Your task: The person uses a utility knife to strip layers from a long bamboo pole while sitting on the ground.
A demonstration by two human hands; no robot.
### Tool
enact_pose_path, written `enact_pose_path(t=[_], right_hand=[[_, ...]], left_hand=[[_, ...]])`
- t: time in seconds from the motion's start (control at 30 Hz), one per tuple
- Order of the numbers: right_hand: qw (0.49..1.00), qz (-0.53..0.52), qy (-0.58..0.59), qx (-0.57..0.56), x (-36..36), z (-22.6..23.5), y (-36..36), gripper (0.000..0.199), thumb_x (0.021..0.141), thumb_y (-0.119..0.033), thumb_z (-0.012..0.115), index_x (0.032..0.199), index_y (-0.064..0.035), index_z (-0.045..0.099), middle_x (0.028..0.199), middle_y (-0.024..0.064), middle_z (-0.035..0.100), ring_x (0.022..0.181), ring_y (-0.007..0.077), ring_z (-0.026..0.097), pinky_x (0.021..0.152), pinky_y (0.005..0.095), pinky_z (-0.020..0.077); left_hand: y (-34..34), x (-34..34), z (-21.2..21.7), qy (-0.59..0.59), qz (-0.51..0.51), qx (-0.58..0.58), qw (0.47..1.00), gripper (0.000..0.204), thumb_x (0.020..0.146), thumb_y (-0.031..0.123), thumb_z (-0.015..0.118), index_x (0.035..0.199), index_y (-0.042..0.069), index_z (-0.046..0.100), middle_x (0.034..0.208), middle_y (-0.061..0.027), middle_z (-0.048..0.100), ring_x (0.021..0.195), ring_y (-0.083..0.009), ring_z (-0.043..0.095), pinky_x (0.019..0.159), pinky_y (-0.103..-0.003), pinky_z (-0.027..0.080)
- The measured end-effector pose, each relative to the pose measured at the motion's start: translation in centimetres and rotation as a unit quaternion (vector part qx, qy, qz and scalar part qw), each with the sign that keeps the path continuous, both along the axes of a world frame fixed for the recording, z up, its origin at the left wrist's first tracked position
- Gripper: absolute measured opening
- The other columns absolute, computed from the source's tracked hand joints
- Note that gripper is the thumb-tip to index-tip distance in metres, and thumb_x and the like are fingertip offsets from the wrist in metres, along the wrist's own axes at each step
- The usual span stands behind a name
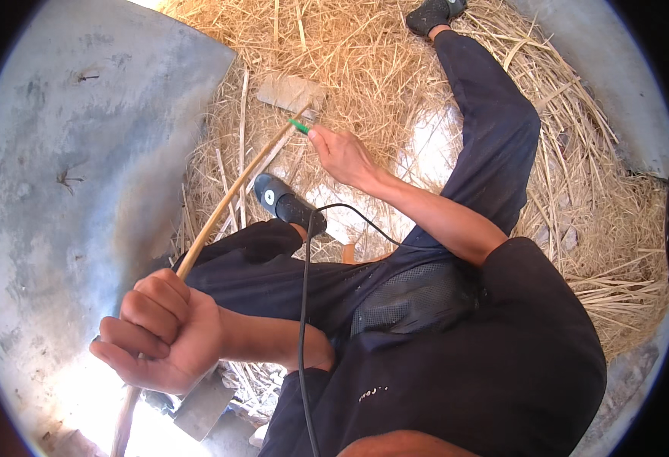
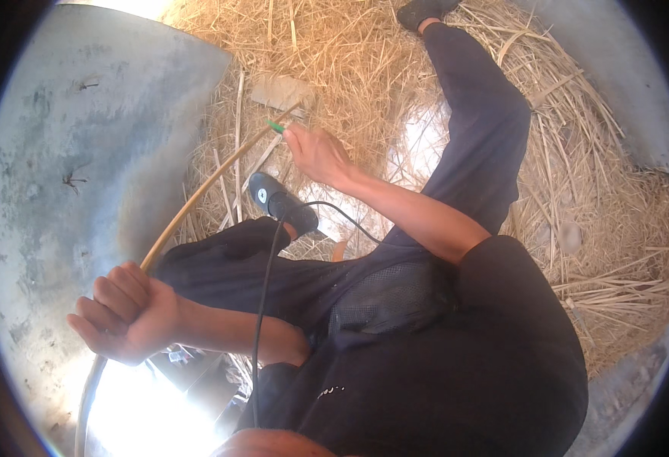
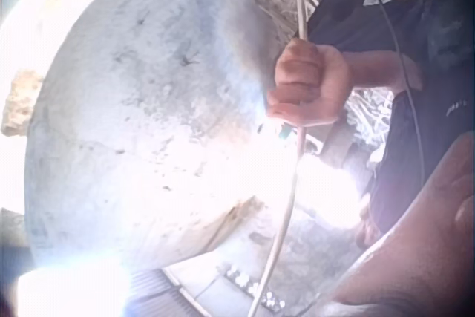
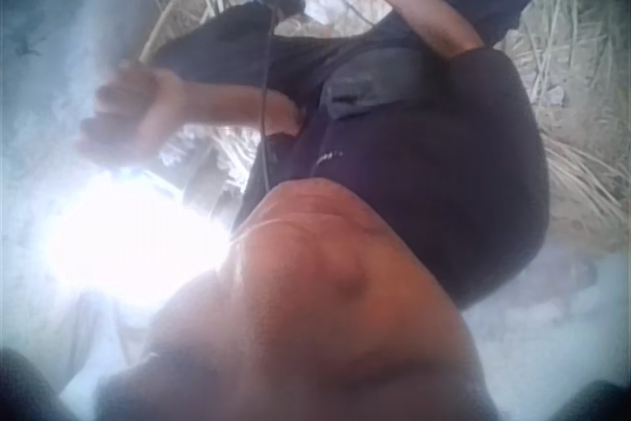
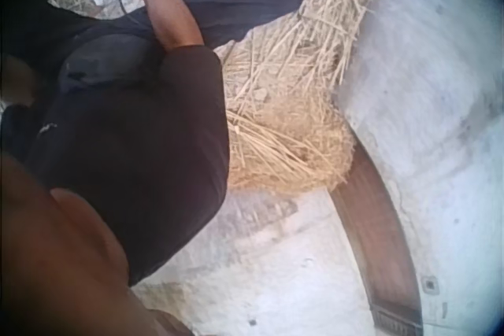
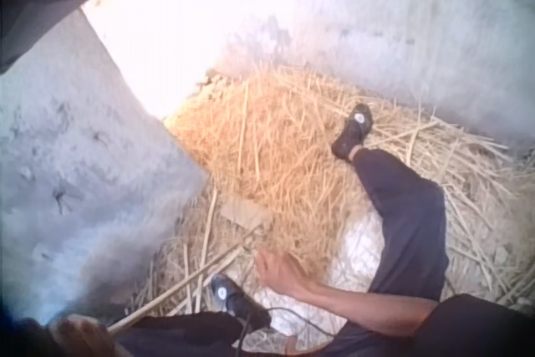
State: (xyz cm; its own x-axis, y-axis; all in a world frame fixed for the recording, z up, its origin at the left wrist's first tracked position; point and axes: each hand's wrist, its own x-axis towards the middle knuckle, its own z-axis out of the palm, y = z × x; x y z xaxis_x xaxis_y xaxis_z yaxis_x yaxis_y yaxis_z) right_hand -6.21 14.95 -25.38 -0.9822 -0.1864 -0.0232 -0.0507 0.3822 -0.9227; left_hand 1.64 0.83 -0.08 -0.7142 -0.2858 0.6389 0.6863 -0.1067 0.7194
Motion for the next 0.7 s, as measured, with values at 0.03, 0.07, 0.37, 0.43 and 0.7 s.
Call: enact_pose_path(t=[0.03,0.07,0.37,0.43,0.7], right_hand=[[1.000,-0.007,0.001,-0.016,0.4,1.2,0.0,0.034,0.100,-0.026,0.034,0.083,-0.0022,0.050,0.048,0.0077,0.040,0.038,0.0210,0.039,0.042,0.0402,0.0371],[1.000,-0.001,0.025,-0.015,0.8,1.1,0.0,0.034,0.101,-0.027,0.034,0.084,-0.0028,0.051,0.047,0.0068,0.040,0.037,0.0208,0.038,0.041,0.0399,0.0367],[0.999,-0.014,0.030,0.019,-0.3,0.2,1.0,0.033,0.102,-0.028,0.032,0.093,-0.0033,0.052,0.047,0.0051,0.041,0.035,0.0207,0.041,0.037,0.0358,0.0332],[0.996,-0.022,0.074,-0.046,0.2,2.2,0.8,0.033,0.101,-0.028,0.033,0.093,-0.0027,0.052,0.049,0.0086,0.044,0.038,0.0235,0.045,0.040,0.0387,0.0358],[0.990,0.007,-0.135,0.036,0.5,-2.8,0.3,0.033,0.098,-0.029,0.042,0.108,-0.0001,0.053,0.058,0.0179,0.053,0.053,0.0318,0.054,0.056,0.0469,0.0420]], left_hand=[[-0.2,0.1,-0.1,0.001,0.025,-0.008,1.000,0.046,0.101,0.030,0.029,0.056,0.017,0.025,0.041,0.0045,0.020,0.036,-0.0059,0.010,0.035,-0.023,0.010],[-0.1,0.1,-0.1,0.001,0.023,-0.006,1.000,0.046,0.101,0.030,0.029,0.056,0.017,0.024,0.042,0.0045,0.020,0.036,-0.0059,0.009,0.035,-0.023,0.010],[0.4,0.2,0.0,-0.003,0.058,0.013,0.998,0.046,0.099,0.026,0.034,0.056,0.019,0.021,0.042,0.0045,0.017,0.038,-0.0057,0.007,0.036,-0.023,0.008],[1.6,-0.3,0.2,-0.011,0.154,0.031,0.988,0.047,0.095,0.022,0.040,0.055,0.020,0.015,0.044,0.0053,0.011,0.041,-0.0064,0.004,0.038,-0.025,0.006],[1.4,-1.1,0.5,-0.021,0.298,0.003,0.954,0.045,0.098,0.037,0.037,0.060,0.017,0.025,0.054,0.0019,0.020,0.050,-0.0103,0.018,0.048,-0.026,0.017]])
